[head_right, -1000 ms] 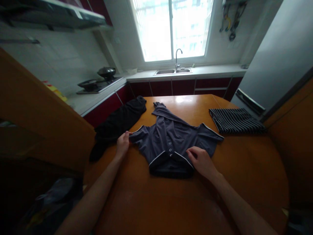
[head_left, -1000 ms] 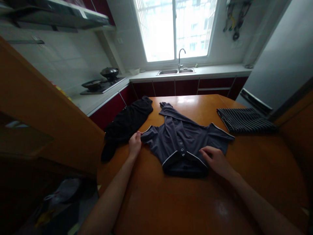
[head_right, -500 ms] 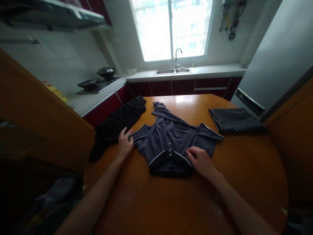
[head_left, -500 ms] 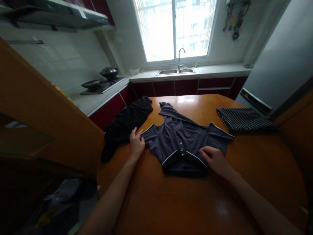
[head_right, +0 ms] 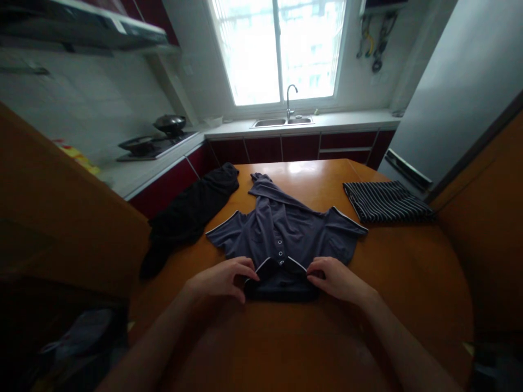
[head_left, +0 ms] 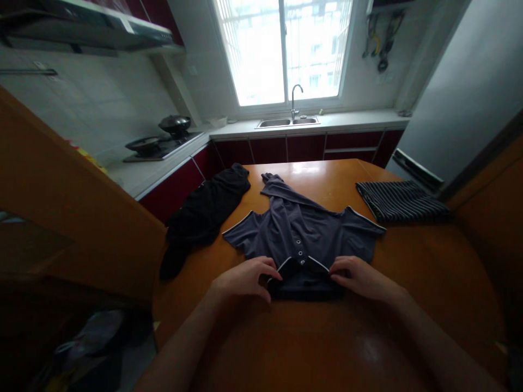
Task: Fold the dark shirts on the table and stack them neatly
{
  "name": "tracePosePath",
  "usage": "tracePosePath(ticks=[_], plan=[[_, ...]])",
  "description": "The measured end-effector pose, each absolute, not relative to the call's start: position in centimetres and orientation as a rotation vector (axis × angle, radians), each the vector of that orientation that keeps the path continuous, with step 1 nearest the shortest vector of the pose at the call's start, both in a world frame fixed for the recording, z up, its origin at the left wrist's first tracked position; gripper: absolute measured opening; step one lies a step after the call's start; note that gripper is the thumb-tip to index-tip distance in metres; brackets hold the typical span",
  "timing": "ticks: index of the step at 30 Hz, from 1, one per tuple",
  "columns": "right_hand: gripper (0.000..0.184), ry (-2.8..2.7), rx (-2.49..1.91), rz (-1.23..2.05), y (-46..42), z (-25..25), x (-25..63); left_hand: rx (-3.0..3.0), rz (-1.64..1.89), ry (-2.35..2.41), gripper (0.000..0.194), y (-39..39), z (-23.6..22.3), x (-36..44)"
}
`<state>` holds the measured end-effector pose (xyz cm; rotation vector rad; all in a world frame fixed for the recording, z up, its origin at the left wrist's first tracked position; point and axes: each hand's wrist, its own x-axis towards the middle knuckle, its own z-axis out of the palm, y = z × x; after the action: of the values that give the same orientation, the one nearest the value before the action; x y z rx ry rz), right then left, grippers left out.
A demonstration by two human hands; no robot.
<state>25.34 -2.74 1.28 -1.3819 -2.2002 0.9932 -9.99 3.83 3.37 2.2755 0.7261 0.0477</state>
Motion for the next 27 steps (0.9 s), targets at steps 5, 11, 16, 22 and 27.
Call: tracePosePath(ticks=[5,11,16,22,27], plan=[[0.021,-2.233,-1.391,1.032,-2.9,1.4,25.5,2.346,0.041,0.765,0.039,3.3,3.7,-9.6],[0.025,-2.277,-1.411,1.134,-3.8,2.0,24.9,2.243,-0.118,0.741,0.032,3.0,3.9,-9.7],[0.026,-2.304,-1.373,1.397,-5.4,3.1,24.0,2.049,-0.247,0.735,0.026,2.7,3.6,-10.7],[0.027,-2.22,-1.2,1.955,-6.7,4.4,23.4,1.705,-0.45,0.563,0.042,2.3,4.2,-10.7],[0.027,-2.117,-1.221,1.738,-5.9,4.5,23.7,1.982,0.273,0.839,0.032,3.1,3.9,-8.9]])
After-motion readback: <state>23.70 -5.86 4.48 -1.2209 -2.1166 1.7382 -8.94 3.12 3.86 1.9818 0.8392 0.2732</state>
